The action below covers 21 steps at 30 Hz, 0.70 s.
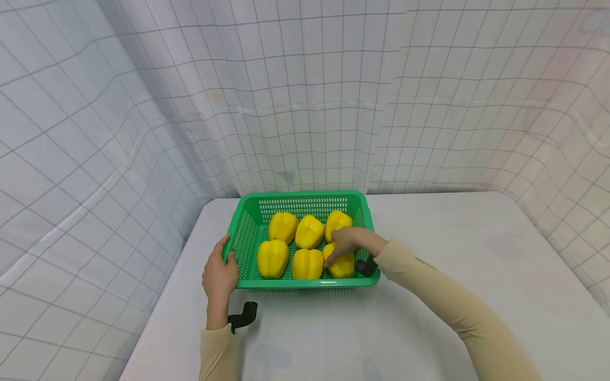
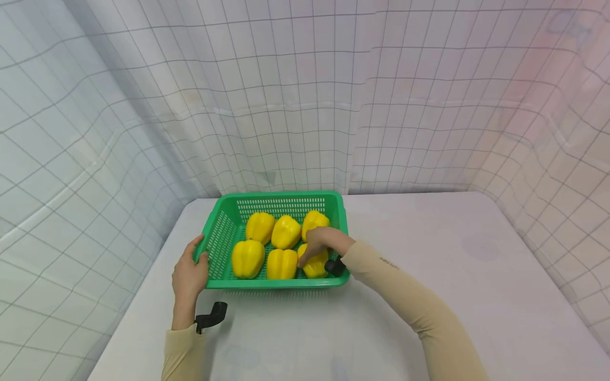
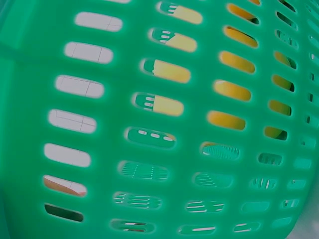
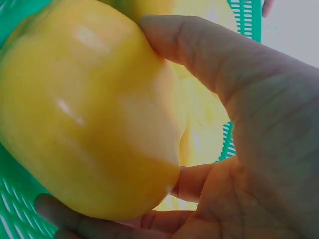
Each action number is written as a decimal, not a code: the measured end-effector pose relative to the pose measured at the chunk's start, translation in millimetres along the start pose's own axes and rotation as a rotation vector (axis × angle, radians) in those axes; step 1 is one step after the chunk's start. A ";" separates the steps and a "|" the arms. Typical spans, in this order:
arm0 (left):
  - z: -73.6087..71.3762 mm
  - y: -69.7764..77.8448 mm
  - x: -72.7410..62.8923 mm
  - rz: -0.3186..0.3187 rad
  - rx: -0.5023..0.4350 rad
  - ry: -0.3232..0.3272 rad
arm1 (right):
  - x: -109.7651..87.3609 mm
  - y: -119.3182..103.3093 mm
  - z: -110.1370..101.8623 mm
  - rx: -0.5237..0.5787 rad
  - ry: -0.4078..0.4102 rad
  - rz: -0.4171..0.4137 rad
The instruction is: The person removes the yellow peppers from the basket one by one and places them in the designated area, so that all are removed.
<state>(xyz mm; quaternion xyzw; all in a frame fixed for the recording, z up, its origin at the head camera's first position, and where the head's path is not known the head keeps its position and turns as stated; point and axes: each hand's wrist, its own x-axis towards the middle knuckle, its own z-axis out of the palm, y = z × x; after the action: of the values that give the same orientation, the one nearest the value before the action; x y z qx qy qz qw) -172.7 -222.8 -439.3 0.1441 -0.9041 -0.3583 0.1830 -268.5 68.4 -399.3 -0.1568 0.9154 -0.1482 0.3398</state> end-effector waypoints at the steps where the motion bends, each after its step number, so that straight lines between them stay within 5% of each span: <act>1: -0.2 0.4 -0.3 0.000 0.000 -0.001 | -0.5 0.7 -0.1 0.015 0.000 -0.002; 9: -0.7 1.2 0.1 0.008 -0.004 -0.002 | -5.3 5.6 -2.3 0.073 0.010 -0.038; 21: -0.9 1.2 -0.5 -0.007 -0.004 -0.007 | -19.5 8.0 -8.4 -0.019 0.080 -0.131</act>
<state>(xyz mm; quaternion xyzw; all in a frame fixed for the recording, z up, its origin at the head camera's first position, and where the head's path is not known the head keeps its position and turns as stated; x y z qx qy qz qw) -172.1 -222.3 -438.0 0.1456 -0.9035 -0.3613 0.1788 -261.5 84.5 -384.9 -0.2137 0.9174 -0.1676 0.2907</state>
